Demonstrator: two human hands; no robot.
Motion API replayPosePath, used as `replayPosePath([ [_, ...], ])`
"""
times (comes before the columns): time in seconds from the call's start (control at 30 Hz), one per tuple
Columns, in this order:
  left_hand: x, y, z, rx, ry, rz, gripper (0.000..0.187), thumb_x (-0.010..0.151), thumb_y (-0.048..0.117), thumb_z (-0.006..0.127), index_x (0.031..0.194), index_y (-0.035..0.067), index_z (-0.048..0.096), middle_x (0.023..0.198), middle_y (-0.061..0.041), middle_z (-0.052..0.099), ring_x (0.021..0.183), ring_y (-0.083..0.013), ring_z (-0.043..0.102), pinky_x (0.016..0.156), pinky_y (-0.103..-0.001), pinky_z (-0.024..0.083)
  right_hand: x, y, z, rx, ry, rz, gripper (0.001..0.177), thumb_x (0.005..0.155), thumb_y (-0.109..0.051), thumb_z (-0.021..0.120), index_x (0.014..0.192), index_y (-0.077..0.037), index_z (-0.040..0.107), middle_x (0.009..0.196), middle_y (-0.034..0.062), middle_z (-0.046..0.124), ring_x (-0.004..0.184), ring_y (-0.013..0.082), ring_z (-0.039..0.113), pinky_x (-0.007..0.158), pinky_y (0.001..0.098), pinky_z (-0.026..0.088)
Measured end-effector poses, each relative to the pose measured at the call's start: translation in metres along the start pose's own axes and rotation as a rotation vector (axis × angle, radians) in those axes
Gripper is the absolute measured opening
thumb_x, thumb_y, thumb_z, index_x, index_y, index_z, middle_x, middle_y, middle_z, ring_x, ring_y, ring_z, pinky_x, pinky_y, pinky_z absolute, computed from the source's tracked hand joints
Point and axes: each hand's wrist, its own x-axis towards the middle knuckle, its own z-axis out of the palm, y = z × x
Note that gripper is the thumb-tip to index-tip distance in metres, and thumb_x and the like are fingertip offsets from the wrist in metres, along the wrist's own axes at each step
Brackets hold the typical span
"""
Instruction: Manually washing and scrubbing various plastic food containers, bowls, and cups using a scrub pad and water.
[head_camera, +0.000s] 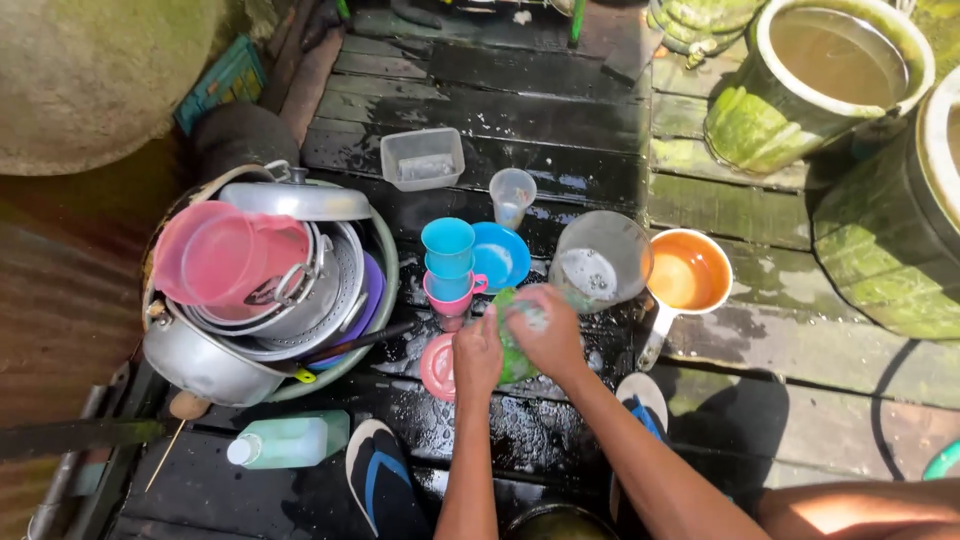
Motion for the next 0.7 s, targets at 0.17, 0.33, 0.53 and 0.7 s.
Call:
replayPosePath([
  [0.17,0.0,0.014,-0.018,-0.126,-0.132,0.036,0.056,0.107,0.026,0.052,0.056,0.003,0.053,0.05,-0.018,0.055,0.051,-0.0212,0.05,0.056,-0.037,0.046,0.039,-0.044,-0.029,0.283,-0.246,0.435,0.025,0.084,-0.029,0.065,0.098,-0.014,0.079,0.101,0.0098,0.078,0.085,0.0187,0.065,0.083,0.0367,0.054],
  [0.33,0.002,0.029,-0.038,-0.329,-0.079,-0.166,0.053,0.108,0.029,0.05,0.059,0.01,0.049,0.056,-0.003,0.059,0.06,-0.0159,0.05,0.069,-0.035,0.049,0.036,-0.038,-0.054,0.812,-0.136,1.052,0.04,0.079,-0.041,0.075,0.11,-0.016,0.078,0.105,0.01,0.076,0.088,0.0249,0.07,0.089,0.0425,0.058],
  [0.53,0.007,0.041,-0.05,-0.166,-0.297,-0.255,0.046,0.103,0.038,0.058,0.081,0.001,0.074,0.076,-0.013,0.072,0.079,-0.0262,0.065,0.09,-0.043,0.049,0.053,0.011,-0.035,0.232,-0.301,0.467,0.028,0.083,-0.034,0.07,0.105,-0.02,0.079,0.103,0.0094,0.075,0.097,0.0191,0.066,0.097,0.0375,0.05],
  [0.7,-0.003,-0.03,0.014,0.008,-0.104,-0.121,0.045,0.098,0.022,0.061,0.056,0.005,0.06,0.052,-0.016,0.055,0.059,-0.0337,0.057,0.069,-0.04,0.047,0.021,-0.019,-0.012,0.004,-0.318,0.062,0.027,0.069,-0.023,0.079,0.095,-0.017,0.081,0.08,0.0115,0.074,0.075,0.0259,0.071,0.072,0.0383,0.056],
])
